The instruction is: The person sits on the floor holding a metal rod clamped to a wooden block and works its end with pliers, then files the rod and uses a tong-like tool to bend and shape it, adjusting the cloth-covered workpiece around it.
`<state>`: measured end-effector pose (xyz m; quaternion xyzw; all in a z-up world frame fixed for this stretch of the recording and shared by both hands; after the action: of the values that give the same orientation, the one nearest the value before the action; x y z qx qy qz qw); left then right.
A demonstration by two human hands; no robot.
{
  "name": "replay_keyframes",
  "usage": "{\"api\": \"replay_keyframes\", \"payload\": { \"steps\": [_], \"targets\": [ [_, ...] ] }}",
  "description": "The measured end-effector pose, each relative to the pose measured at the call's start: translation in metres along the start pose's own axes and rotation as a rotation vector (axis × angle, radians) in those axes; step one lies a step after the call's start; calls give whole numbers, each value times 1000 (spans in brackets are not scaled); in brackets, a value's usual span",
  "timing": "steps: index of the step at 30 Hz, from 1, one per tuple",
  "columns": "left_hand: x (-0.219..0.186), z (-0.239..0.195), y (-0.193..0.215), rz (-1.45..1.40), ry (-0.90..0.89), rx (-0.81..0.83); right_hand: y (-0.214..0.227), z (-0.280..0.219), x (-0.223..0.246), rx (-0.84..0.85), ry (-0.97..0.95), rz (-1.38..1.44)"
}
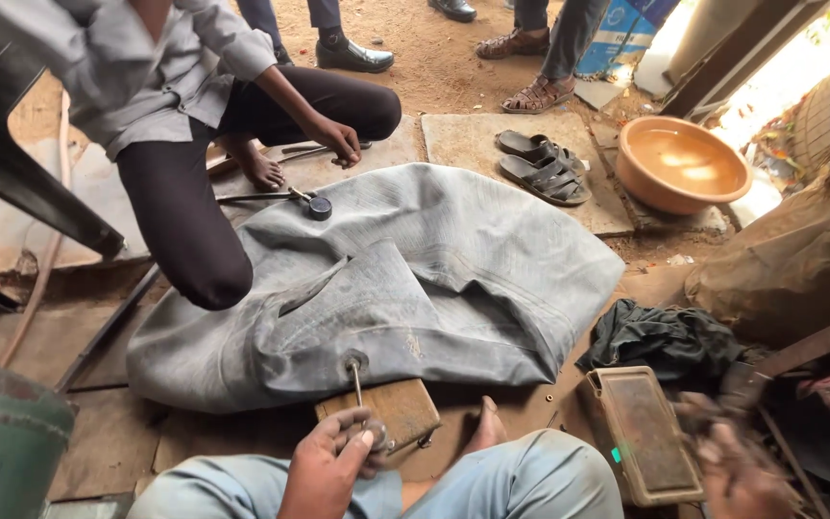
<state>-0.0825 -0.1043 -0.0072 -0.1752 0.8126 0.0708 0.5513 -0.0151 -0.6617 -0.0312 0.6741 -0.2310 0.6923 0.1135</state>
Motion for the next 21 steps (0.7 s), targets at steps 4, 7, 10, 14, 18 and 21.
{"api": "replay_keyframes", "payload": {
  "steps": [4, 7, 10, 14, 18, 21],
  "targets": [
    [-33, -24, -4, -112, -55, 13, -115, -73, 32, 383, -174, 346],
    [-43, -32, 0, -136, -136, 65, -183, -135, 46, 664, -108, 301],
    [-65, -53, 7, -236, -71, 91, -223, -189, 16, 811, -268, 281],
    [-73, -66, 21, -240, -20, 91, -258, -238, 7, 856, -306, -44],
    [-74, -65, 31, -197, -26, 77, -274, -260, 13, 935, -200, -285],
    [-76, -64, 35, -137, -35, 55, -285, -269, 25, 942, -164, -332]
  ]
}}
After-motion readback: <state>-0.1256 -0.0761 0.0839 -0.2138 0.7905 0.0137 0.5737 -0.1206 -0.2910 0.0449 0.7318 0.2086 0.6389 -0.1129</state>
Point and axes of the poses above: each hand's wrist, its own z-axis towards the middle knuckle, its own y-axis out of the back of the hand, x = y × z, the point moved 6 cm from there along z, towards the middle knuckle, and after that the axes turned 6 degrees about -x, right-handed, at the moved point
